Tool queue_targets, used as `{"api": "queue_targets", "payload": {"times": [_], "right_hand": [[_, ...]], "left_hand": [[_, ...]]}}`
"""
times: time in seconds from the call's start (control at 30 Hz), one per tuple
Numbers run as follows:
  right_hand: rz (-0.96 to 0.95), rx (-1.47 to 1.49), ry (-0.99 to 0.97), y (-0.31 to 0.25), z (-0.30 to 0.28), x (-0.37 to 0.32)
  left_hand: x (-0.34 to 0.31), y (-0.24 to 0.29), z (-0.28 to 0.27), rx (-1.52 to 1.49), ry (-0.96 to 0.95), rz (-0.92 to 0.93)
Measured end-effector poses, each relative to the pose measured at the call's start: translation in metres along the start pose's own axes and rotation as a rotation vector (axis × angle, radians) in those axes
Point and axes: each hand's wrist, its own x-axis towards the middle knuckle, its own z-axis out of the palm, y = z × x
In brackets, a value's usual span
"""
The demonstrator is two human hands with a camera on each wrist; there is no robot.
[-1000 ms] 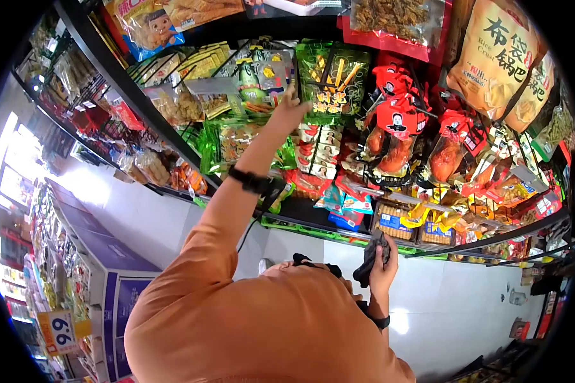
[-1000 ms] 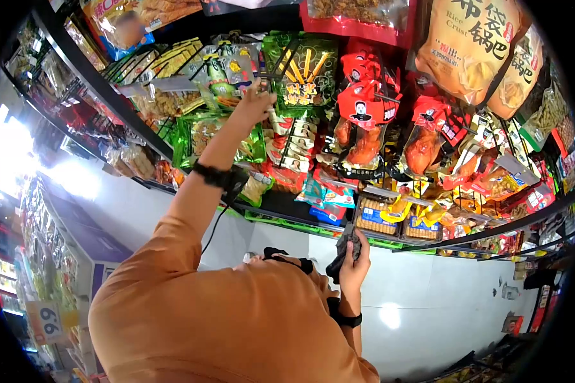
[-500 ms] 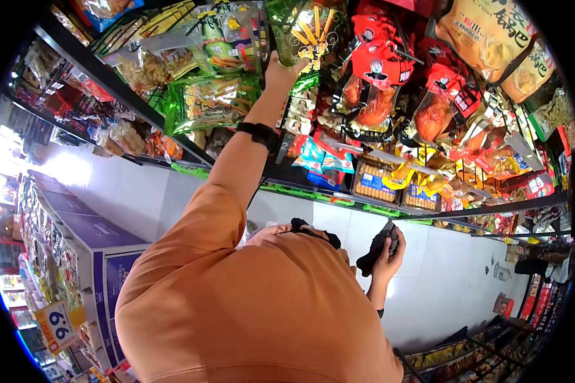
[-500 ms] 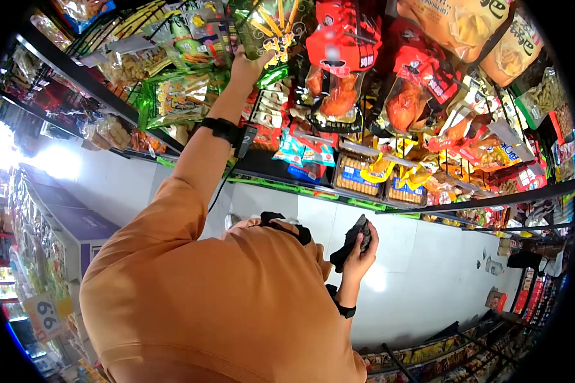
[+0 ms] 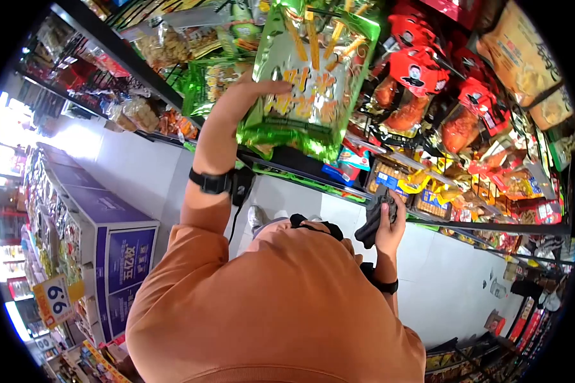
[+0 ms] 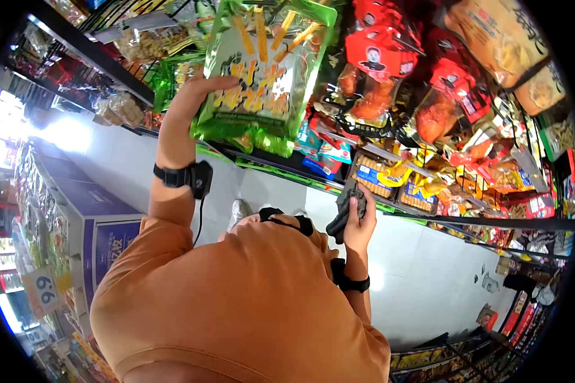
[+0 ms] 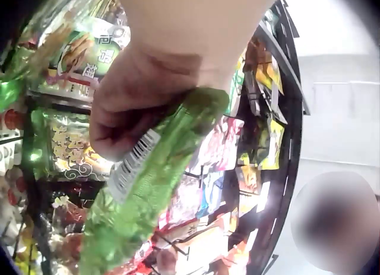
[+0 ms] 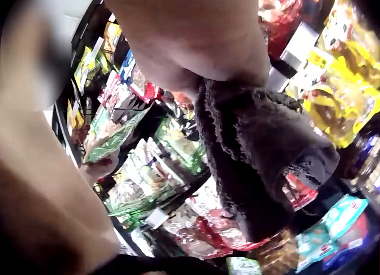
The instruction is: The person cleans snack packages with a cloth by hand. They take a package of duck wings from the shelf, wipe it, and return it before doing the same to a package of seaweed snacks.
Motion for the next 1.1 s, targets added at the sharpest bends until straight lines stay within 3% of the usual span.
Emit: {"api": "queue_targets", "payload": {"times": [0.07,0.13,0.17,0.2,0.27,0.33,0.37,0.4,0.47,0.53,0.6,0.63,0.67,0.77,0.87,0.93,1.0,1.07,1.1], "right_hand": [[0.035,0.067,-0.031,-0.009,0.012,0.009],[0.056,0.223,-0.011,-0.032,0.019,0.017],[-0.032,0.037,0.022,-0.047,0.02,0.024],[-0.043,0.185,0.027,-0.06,0.025,0.032],[-0.159,0.189,0.084,-0.097,0.039,0.046],[-0.213,0.25,0.054,-0.12,0.06,0.056],[-0.213,0.27,-0.021,-0.134,0.075,0.058],[-0.215,0.29,-0.095,-0.146,0.091,0.06],[-0.621,0.104,-0.222,-0.162,0.127,0.065],[-0.745,0.086,-0.251,-0.17,0.162,0.052],[-0.753,0.158,-0.326,-0.181,0.181,0.04],[-0.747,0.151,-0.344,-0.18,0.189,0.037],[-0.777,0.152,-0.433,-0.186,0.198,0.029],[-0.82,0.148,-0.41,-0.186,0.218,0.019],[-0.797,0.183,-0.43,-0.186,0.226,0.02],[-0.904,0.156,-0.439,-0.178,0.231,0.024],[-0.975,0.104,-0.406,-0.174,0.229,0.032],[-1.17,-0.231,-0.353,-0.166,0.227,0.044],[-1.157,-0.269,-0.345,-0.166,0.227,0.048]], "left_hand": [[-0.029,0.002,-0.004,-0.019,-0.007,-0.109],[-0.058,-0.01,0.001,-0.117,-0.016,-0.035],[-0.065,-0.027,0.0,-0.283,-0.175,0.059],[-0.072,-0.038,-0.003,-0.186,-0.281,0.043],[-0.086,-0.075,-0.005,-0.086,-0.328,0.177],[-0.095,-0.085,-0.001,-0.123,-0.445,0.063],[-0.098,-0.085,0.004,-0.213,-0.492,0.112],[-0.101,-0.073,0.002,0.009,-0.505,0.227],[-0.105,-0.072,0.002,0.002,-0.578,0.241],[-0.107,-0.083,-0.012,0.101,-0.566,0.304],[-0.113,-0.083,-0.026,-0.304,-0.301,0.116],[-0.114,-0.08,-0.039,-0.292,-0.421,0.009],[-0.103,-0.095,-0.032,-0.412,-0.285,0.257],[-0.095,-0.125,-0.056,-0.403,-0.392,0.275],[-0.097,-0.116,-0.071,-0.388,-0.445,0.228],[-0.098,-0.101,-0.081,-0.361,-0.518,0.197],[-0.09,-0.107,-0.092,-0.217,-0.563,0.297],[-0.089,-0.111,-0.097,-0.16,-0.473,0.261],[-0.085,-0.105,-0.099,-0.114,-0.469,0.347]]}}
